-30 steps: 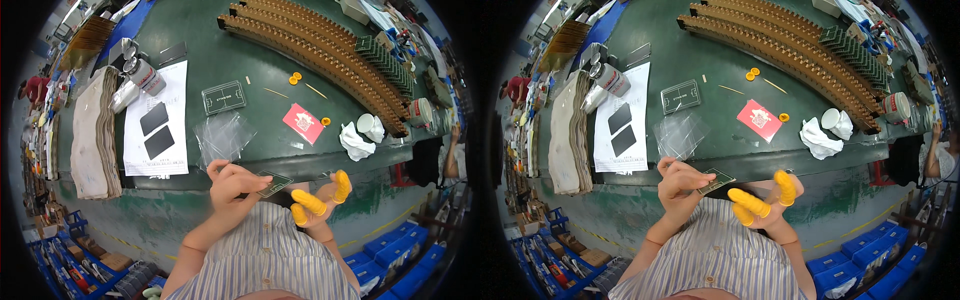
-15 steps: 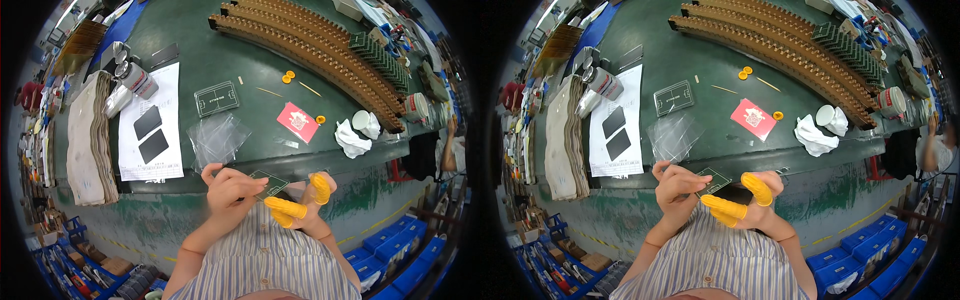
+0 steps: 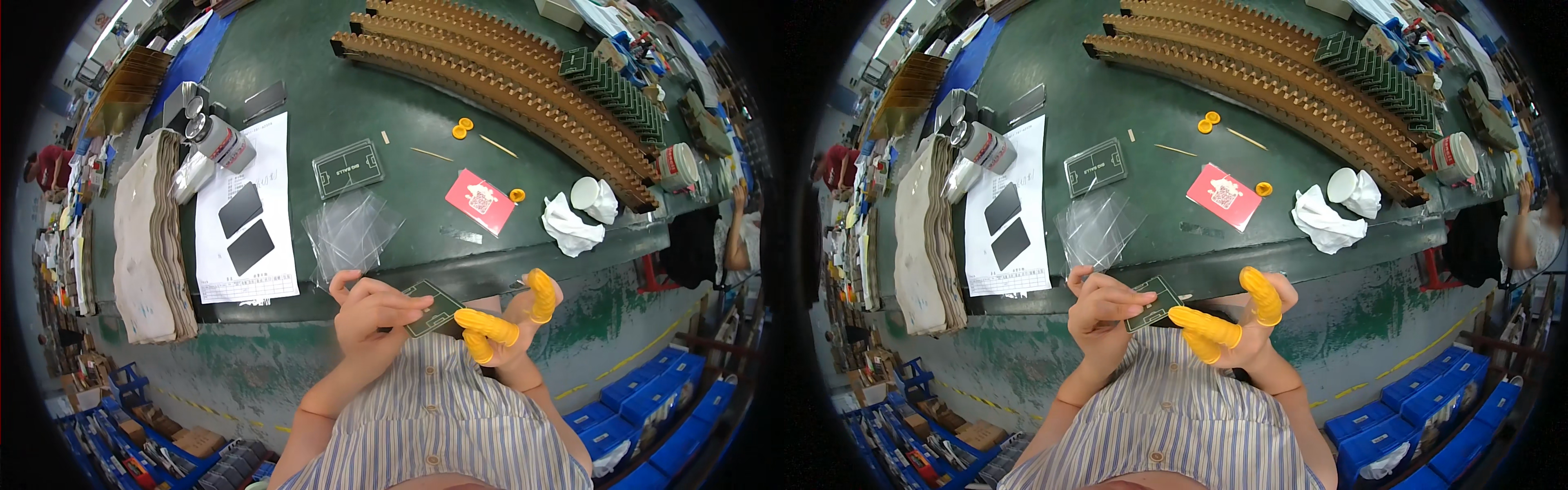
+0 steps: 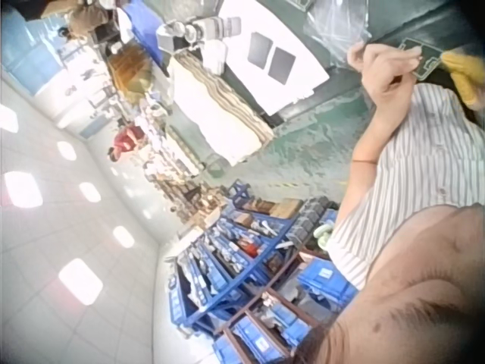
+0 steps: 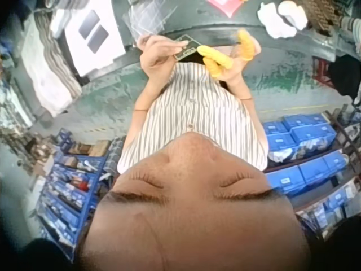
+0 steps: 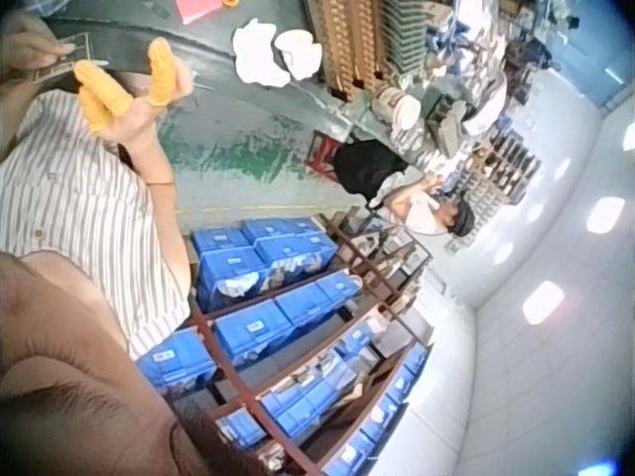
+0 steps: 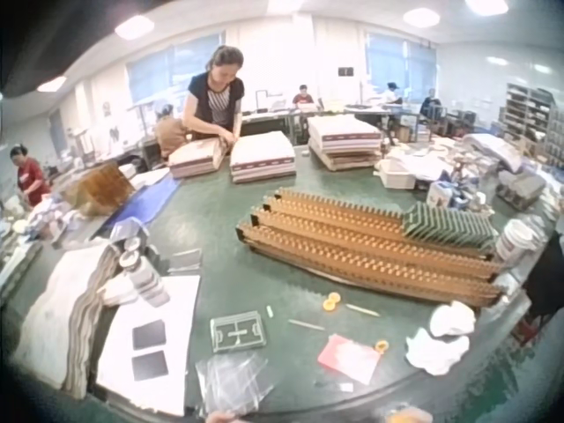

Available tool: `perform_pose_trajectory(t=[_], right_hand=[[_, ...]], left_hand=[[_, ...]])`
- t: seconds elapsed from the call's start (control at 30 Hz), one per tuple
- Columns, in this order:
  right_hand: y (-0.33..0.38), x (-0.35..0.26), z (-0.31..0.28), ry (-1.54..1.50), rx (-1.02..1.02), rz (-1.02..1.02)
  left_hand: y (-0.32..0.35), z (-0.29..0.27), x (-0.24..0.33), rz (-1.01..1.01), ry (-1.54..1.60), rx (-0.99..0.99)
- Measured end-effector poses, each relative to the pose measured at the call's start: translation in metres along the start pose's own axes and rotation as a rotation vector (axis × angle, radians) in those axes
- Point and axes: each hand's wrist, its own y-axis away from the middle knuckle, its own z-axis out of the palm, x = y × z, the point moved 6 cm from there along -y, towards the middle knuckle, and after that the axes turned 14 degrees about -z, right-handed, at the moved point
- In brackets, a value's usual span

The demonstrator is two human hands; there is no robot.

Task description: The person wipes a small rectangular card with a white cloth, flipping it over to clean both sides. The person then places the cleaned card into a clear plastic sleeve and sets it on the table.

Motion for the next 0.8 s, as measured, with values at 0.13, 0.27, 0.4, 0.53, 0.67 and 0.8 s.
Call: perform_pose_trajectory(t=[0.13, 0.27, 0.4, 0.53, 0.67, 0.8], right_hand=[[0.002, 0.003, -0.002, 0.027, 0.058, -0.03], [0.003, 0.008, -0.001, -0.022, 0.124, -0.013], [0.006, 0.013, -0.001, -0.1, 0.142, 0.036], [0.004, 0.013, 0.0, -0.211, 0.189, 0.043], [0.004, 0.011, 0.005, -0.268, 0.167, 0.014], [0.003, 0.01, 0.007, -0.315, 0.179, 0.02]], left_hand=[[0.0, 0.001, -0.003, -0.016, 0.026, -0.004], [-0.001, 0.003, -0.004, -0.044, 0.055, -0.012], [-0.002, 0.004, -0.009, -0.099, 0.135, -0.019], [-0.001, 0.005, -0.013, -0.133, 0.198, -0.016], [0.0, 0.005, -0.016, -0.138, 0.226, -0.023], [0.0, 0.005, -0.014, -0.158, 0.196, -0.042]])
